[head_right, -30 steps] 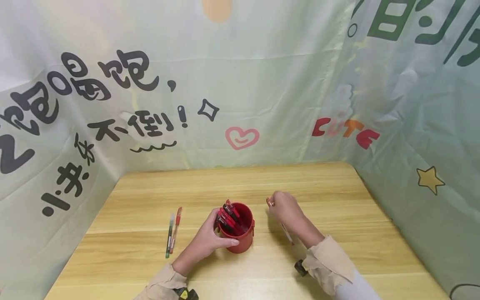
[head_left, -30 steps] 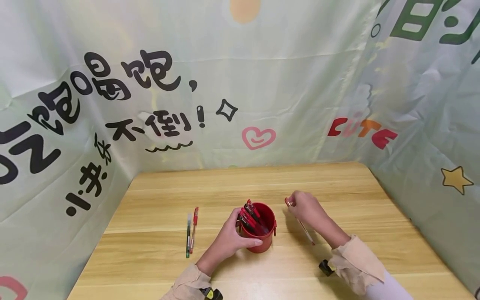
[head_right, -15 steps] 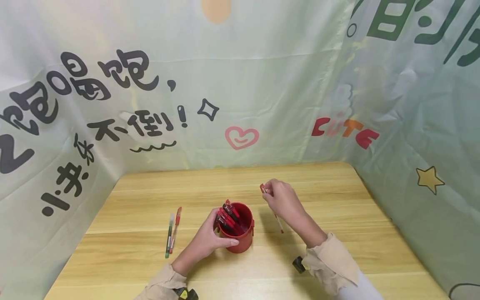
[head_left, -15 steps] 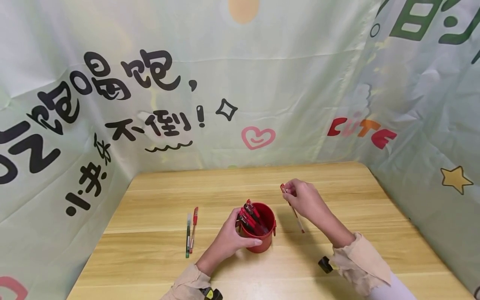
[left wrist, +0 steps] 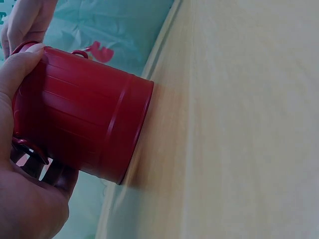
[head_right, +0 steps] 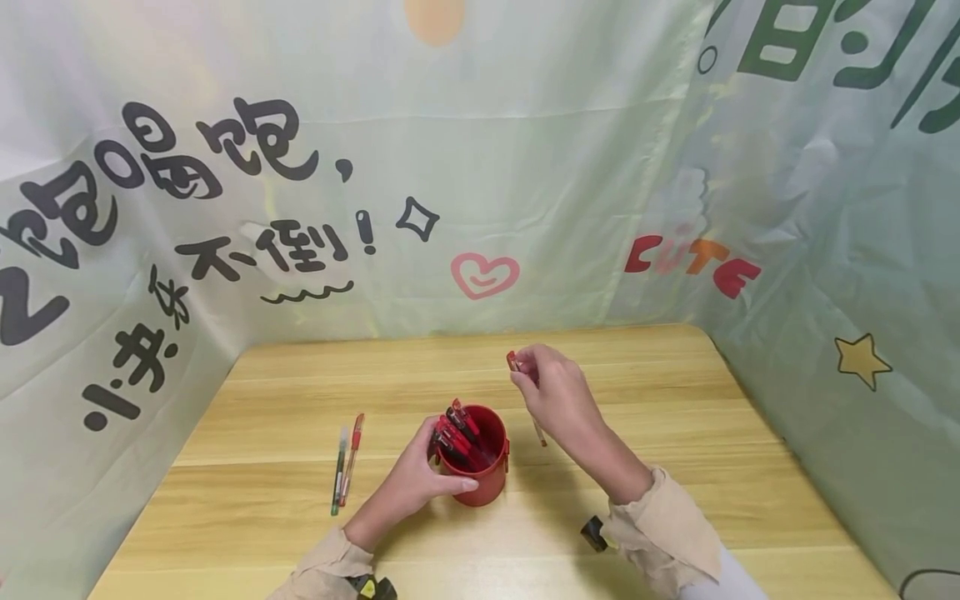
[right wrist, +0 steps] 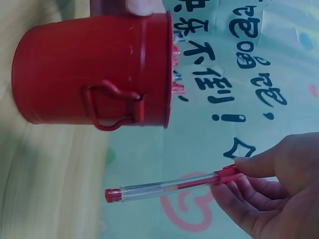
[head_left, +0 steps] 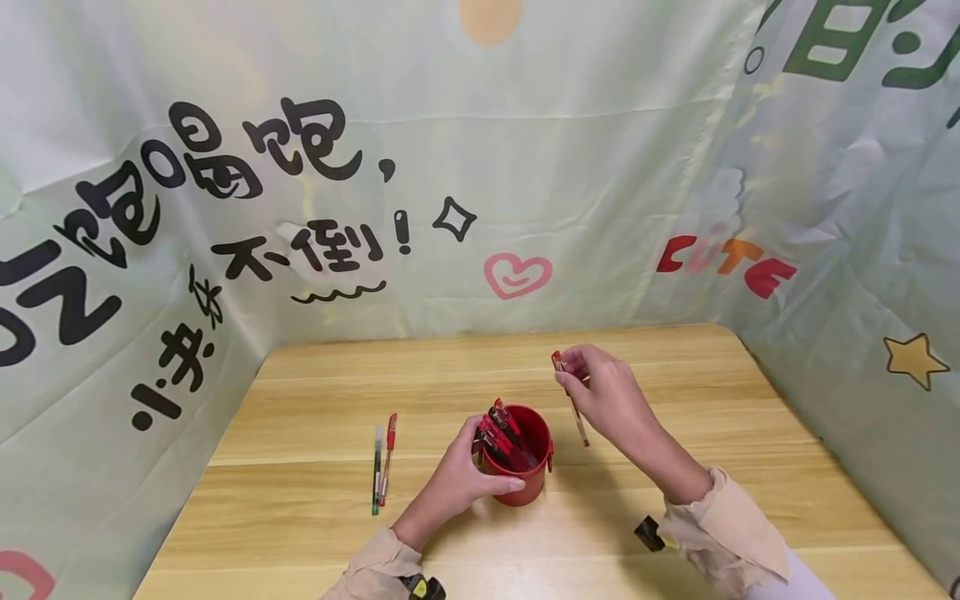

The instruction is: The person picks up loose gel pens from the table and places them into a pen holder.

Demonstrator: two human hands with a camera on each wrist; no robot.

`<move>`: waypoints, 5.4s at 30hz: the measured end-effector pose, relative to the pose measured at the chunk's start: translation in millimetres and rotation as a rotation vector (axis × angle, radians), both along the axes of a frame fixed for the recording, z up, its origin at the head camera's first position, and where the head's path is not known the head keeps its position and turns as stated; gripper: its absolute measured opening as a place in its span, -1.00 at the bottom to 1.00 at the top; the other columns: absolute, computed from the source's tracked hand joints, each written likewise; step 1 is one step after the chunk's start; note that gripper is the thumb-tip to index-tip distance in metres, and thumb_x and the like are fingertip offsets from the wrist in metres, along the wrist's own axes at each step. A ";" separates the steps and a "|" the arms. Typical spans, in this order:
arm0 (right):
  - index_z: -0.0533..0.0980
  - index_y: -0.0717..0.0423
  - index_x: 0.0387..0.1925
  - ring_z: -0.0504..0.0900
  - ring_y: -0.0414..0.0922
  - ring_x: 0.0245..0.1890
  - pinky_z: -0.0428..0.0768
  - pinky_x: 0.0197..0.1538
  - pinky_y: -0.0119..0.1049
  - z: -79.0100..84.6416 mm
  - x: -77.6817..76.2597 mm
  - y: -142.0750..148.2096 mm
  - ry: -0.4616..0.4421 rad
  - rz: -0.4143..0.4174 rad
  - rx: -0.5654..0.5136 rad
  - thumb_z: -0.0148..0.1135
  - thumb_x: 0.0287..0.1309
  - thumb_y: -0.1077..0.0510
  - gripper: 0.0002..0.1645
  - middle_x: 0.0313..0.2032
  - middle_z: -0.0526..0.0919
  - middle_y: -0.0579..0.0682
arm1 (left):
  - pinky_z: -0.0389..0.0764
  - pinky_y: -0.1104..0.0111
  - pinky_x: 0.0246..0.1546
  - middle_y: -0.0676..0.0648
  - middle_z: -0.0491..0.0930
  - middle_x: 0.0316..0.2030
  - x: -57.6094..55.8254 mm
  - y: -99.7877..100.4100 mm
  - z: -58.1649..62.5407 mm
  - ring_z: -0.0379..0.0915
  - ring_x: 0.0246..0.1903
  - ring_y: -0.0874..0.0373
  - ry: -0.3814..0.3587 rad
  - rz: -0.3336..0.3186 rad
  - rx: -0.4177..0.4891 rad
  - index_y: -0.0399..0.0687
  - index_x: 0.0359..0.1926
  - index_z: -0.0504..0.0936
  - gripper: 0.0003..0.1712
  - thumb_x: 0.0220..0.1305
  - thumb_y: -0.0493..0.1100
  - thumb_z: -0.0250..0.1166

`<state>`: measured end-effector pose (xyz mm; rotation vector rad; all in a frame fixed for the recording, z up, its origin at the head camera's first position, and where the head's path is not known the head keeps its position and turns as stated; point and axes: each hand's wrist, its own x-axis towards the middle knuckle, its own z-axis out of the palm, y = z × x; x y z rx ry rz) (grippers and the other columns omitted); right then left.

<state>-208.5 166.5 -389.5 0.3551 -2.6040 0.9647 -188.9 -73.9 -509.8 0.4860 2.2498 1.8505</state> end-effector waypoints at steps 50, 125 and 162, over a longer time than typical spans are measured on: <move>0.64 0.19 -0.07 0.75 -0.14 -0.31 0.78 -0.25 -0.26 -24.3 8.5 -47.3 0.159 0.184 -0.044 0.54 0.08 0.32 -0.65 -0.32 0.74 0.03 | 0.52 0.14 0.34 0.11 0.49 0.32 -1.5 0.2 -1.3 0.44 0.32 0.13 0.005 -0.012 -0.009 0.21 0.40 0.31 0.03 -0.03 0.06 0.69; 0.29 -0.18 0.53 0.47 0.04 0.45 0.45 0.47 -0.06 -109.4 18.4 -1.3 -0.363 0.421 -0.339 0.72 -0.15 -0.08 0.20 0.45 0.48 -0.09 | 0.47 0.04 0.39 0.16 0.46 0.35 -1.6 -0.7 -4.3 0.39 0.38 0.08 0.001 -0.011 -0.010 0.30 0.42 0.30 0.08 -0.08 0.10 0.71; 0.34 -0.09 0.50 0.53 0.01 0.39 0.53 0.35 -0.40 -115.7 11.5 -2.8 -0.276 0.445 -0.309 0.74 -0.23 -0.17 0.23 0.39 0.54 -0.04 | 0.71 0.16 -0.01 -0.15 0.62 0.23 -26.8 -94.6 57.7 0.61 0.08 -0.12 0.106 0.151 -0.423 -0.09 0.46 0.40 -0.01 0.09 0.13 0.61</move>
